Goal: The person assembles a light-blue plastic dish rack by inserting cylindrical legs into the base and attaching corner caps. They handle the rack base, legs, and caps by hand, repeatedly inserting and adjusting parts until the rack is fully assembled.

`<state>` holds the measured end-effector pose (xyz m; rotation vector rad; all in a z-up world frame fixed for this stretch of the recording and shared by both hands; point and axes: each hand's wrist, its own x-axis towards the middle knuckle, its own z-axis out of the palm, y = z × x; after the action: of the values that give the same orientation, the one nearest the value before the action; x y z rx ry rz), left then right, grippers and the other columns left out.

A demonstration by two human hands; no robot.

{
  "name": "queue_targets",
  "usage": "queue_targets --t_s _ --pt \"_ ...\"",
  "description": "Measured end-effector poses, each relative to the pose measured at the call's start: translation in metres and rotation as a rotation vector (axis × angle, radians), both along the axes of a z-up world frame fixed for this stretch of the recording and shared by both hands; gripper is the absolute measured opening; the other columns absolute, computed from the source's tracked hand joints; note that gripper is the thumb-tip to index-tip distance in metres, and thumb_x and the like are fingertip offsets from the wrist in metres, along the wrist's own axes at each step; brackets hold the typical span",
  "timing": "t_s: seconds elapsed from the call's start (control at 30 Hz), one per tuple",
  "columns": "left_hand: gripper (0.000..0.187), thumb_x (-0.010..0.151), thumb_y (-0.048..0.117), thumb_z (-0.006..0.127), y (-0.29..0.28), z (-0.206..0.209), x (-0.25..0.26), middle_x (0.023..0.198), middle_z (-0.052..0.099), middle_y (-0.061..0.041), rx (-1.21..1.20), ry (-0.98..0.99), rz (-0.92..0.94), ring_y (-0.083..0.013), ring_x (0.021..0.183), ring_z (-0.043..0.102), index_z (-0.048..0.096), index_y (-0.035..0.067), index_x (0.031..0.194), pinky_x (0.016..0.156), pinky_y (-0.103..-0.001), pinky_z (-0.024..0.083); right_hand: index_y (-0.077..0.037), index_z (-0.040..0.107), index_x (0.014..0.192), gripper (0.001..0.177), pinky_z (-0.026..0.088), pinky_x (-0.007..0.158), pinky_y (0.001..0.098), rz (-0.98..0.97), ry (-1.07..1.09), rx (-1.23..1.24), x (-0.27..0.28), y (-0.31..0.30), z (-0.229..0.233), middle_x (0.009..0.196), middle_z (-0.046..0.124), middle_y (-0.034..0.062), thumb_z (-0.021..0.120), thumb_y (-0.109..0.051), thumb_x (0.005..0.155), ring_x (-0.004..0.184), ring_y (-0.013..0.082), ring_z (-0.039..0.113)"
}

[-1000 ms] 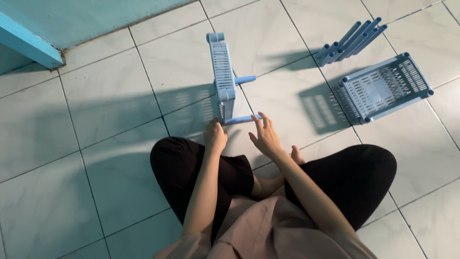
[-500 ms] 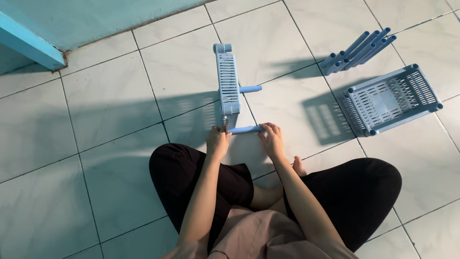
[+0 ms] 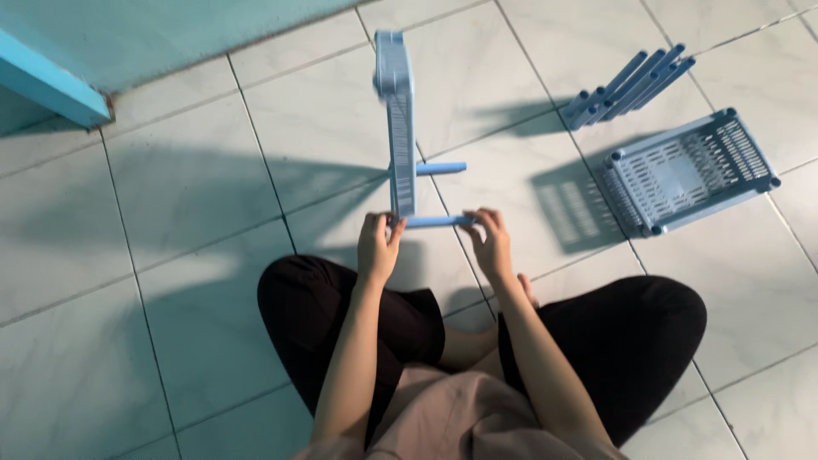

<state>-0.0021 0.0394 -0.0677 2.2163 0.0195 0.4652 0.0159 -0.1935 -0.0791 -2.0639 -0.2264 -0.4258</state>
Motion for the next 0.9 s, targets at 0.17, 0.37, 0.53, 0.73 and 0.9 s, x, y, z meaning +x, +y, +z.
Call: queue_targets --t_s 0.17,0.37,0.53,0.73,0.9 --pt "0.042 0.085 0.025 0.083 -0.009 0.024 -0.011 0.097 0.056 -0.011 -0.036 -0.110 -0.037 -0.0248 0.078 0.056 0.062 0.001 0.112 0.067 -0.037 0.050 -0.004 0.071 0.116 0.030 0.058 0.083 0.0349 0.001 -0.083 0.015 -0.002 -0.006 0.027 0.116 0.065 0.0135 0.078 0.003 0.088 0.100 0.0265 0.069" --pt "0.042 0.083 0.011 0.081 -0.008 0.026 -0.013 0.108 0.057 -0.011 -0.042 -0.169 0.008 -0.0257 0.087 0.059 0.062 0.001 0.120 0.075 -0.038 0.052 -0.003 0.069 0.116 0.025 0.057 0.084 0.0344 0.018 -0.080 0.014 -0.008 -0.004 0.050 0.114 0.065 0.0122 0.074 0.003 0.093 0.098 0.0243 0.068" --pt "0.039 0.085 0.013 0.081 -0.005 0.014 -0.012 0.113 0.058 -0.013 -0.012 -0.294 0.062 -0.0315 0.100 0.061 0.061 0.002 0.116 0.083 -0.039 0.053 -0.003 0.070 0.119 0.021 0.055 0.084 0.0349 0.027 -0.054 -0.010 -0.011 0.000 0.055 0.112 0.066 0.0115 0.069 0.000 0.098 0.097 0.0246 0.067" --pt "0.025 0.097 0.015 0.072 -0.004 0.006 -0.010 0.107 0.066 -0.017 -0.136 -0.226 -0.035 -0.0370 0.098 0.065 0.061 0.001 0.115 0.083 -0.042 0.053 -0.003 0.069 0.117 0.019 0.054 0.086 0.0364 0.053 0.009 0.028 -0.015 0.005 0.078 0.114 0.065 0.0114 0.071 -0.012 0.101 0.103 0.0260 0.068" --pt "0.019 0.104 0.019 0.062 -0.009 0.001 -0.010 0.097 0.069 -0.019 -0.255 -0.024 -0.084 -0.0391 0.086 0.068 0.060 0.002 0.113 0.072 -0.043 0.054 -0.007 0.071 0.112 0.025 0.050 0.096 0.0469 0.106 -0.307 -0.447 -0.009 0.015 0.124 0.113 0.066 0.0105 0.077 -0.021 0.092 0.110 0.0335 0.062"
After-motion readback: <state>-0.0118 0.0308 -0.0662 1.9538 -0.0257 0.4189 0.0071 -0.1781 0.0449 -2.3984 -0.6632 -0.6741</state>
